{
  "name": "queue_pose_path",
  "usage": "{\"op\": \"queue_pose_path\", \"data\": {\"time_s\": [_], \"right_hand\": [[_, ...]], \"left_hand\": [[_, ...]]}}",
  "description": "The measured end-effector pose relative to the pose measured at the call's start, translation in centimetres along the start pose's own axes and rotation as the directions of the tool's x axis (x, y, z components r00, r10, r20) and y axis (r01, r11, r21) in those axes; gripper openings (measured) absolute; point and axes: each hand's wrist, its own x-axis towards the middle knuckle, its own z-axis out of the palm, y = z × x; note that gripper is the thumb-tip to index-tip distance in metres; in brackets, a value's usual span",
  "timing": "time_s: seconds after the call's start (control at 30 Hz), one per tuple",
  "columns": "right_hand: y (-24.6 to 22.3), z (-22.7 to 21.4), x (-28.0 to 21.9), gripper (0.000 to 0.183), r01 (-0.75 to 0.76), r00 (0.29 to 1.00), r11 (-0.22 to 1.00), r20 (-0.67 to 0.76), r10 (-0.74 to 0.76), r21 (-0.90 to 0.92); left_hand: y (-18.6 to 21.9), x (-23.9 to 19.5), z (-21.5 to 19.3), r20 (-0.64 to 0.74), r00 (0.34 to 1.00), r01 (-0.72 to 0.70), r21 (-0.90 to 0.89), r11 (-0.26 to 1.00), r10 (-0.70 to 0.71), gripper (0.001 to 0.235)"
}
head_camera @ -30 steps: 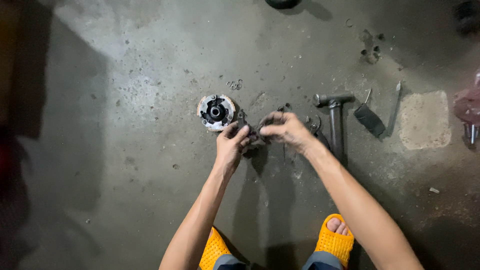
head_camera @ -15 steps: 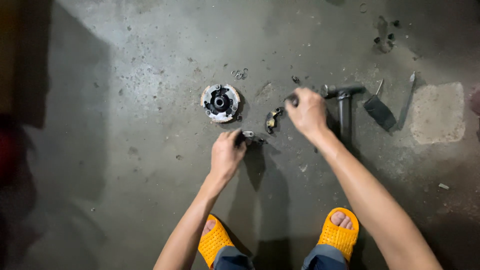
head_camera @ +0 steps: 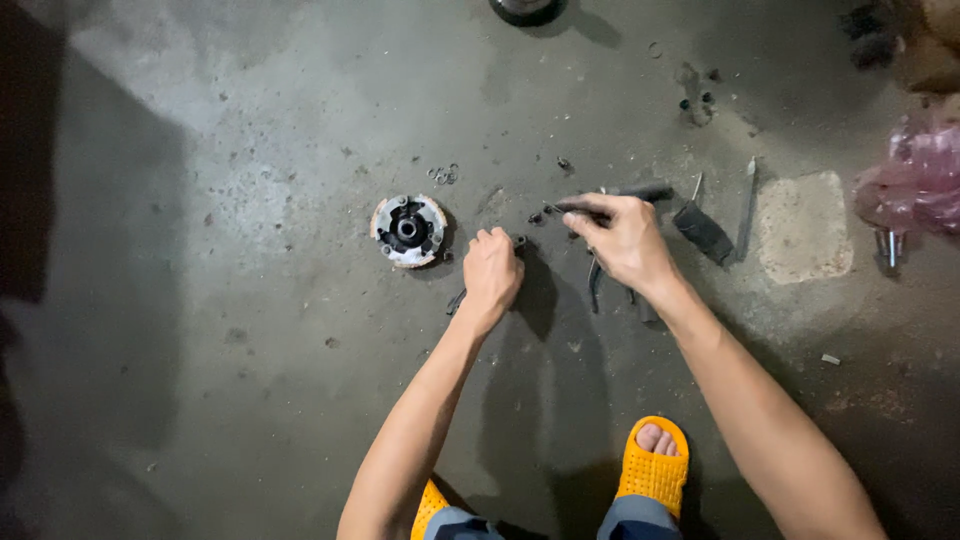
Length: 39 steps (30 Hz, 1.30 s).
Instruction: The person assembles a mechanical component on the floor, inserting small metal pieces into a circular housing. They use pliers to adjust and secure the parts within the assembly.
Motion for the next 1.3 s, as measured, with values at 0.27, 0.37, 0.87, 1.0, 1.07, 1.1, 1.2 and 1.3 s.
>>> {"op": "queue_pose_path", "data": {"time_s": [0.27,0.37,0.87,1.0,1.07,1.1,1.2,1.3], "right_hand": [[0.7,1.8,-1.6,0.013,0.23,0.972,0.973,-0.043,-0.231,-0.033],[-0.5,3.3,-1.3,0.009,0.349,0.936,0.934,-0.012,-0.351,-0.07],[-1.8,3.0,-2.6,0.005,0.458,0.886,0.825,0.099,-0.453,-0.331],[-0.8,3.2,-2.6,0.007,0.457,0.889,0.848,0.101,-0.447,-0.268],[-1.4,3.3,-2.9,0.007,0.457,0.888,0.843,0.093,-0.45,-0.285],[-1.7,3.2,-3.0,0.007,0.456,0.887,0.836,0.083,-0.454,-0.303],[-1.4,3.4,-3.1,0.007,0.453,0.89,0.841,0.088,-0.448,-0.296],[-1.0,3.8,-3.0,0.008,0.45,0.891,0.841,0.092,-0.444,-0.3]], "left_hand": [[0.4,-3.1,-10.3,0.164,0.971,0.206,-0.943,0.262,-0.174,0.037],[-0.2,-3.9,-10.4,0.204,0.955,0.198,-0.979,-0.047,-0.218,0.037],[-1.0,-5.4,-9.8,0.139,0.979,0.165,-0.968,0.187,-0.146,0.023],[0.2,-6.0,-11.2,0.138,0.978,0.16,-0.977,0.14,-0.155,0.022],[-0.4,-5.7,-10.1,0.142,0.977,0.162,-0.98,0.115,-0.16,0.022],[-0.7,-5.6,-9.6,0.146,0.976,0.162,-0.983,0.092,-0.162,0.023],[-0.6,-5.7,-9.7,0.159,0.973,0.179,-0.978,0.111,-0.165,0.023],[-0.9,-5.5,-9.2,0.166,0.973,0.184,-0.977,0.105,-0.162,0.025]]}}
